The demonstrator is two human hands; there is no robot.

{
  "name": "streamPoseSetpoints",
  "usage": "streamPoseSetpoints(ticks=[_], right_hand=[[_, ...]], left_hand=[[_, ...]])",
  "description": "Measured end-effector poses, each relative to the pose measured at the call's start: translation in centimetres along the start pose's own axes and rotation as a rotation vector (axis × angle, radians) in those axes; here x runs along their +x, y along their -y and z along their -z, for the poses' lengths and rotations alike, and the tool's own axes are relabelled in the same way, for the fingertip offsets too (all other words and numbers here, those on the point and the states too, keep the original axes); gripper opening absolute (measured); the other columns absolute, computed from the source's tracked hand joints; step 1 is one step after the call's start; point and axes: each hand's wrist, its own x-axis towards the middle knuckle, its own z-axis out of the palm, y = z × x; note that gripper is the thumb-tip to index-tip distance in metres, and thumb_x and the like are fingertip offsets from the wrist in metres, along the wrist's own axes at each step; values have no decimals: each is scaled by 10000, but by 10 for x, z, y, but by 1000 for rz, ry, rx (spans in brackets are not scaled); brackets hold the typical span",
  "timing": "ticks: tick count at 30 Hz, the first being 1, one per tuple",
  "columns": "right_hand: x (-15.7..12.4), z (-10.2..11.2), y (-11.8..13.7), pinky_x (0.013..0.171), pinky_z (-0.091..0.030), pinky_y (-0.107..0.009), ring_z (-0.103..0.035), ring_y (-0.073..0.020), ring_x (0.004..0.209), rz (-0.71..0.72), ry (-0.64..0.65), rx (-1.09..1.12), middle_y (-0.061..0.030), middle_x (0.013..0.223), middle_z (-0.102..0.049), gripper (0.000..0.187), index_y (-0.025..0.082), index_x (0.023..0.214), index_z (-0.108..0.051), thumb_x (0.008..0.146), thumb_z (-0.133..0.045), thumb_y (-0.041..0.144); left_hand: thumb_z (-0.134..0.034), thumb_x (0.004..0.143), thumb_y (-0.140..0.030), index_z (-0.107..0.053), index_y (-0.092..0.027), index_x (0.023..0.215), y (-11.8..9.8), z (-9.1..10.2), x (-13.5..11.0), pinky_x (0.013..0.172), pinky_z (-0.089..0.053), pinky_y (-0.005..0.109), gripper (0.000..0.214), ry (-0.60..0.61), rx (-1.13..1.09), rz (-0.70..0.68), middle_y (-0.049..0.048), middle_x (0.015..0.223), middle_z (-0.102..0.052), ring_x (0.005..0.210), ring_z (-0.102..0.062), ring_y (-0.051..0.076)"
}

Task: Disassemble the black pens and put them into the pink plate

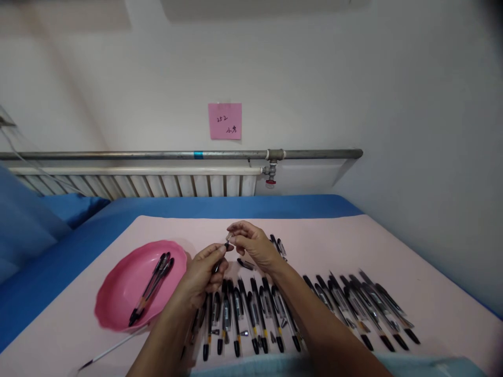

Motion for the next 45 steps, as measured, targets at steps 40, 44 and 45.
streamPoseSetpoints(ticks=[40, 44, 45], right_hand=[[3, -12, -11, 502, -330, -206, -447, -60, 523, -32, -60, 121, 14, 651, -583, 134, 142, 661, -636, 603, -674, 257], [3, -12, -12, 520, -338, -214, -474, -78, 563, -44, -57, 73, 11, 667, -593, 152, 152, 688, -637, 626, -658, 289], [3, -12, -11, 530, -345, -216, -490, -85, 594, -49, -30, 85, -1, 707, -608, 157, 151, 713, -649, 635, -643, 287]], left_hand=[[-581, 717, -443, -495, -196, 807, -3, -6, -2, 316, -62, 146, 277, -51, 20, -121, -83, 493, -406, 307, -195, 0], [-574, 724, -435, -518, -191, 845, -3, -6, -1, 315, -70, 145, 278, -62, 31, -124, -81, 494, -406, 307, -205, 1], [-577, 722, -436, -513, -193, 835, -3, -5, -1, 316, -69, 144, 276, -67, 24, -124, -81, 497, -408, 308, -206, 0]])
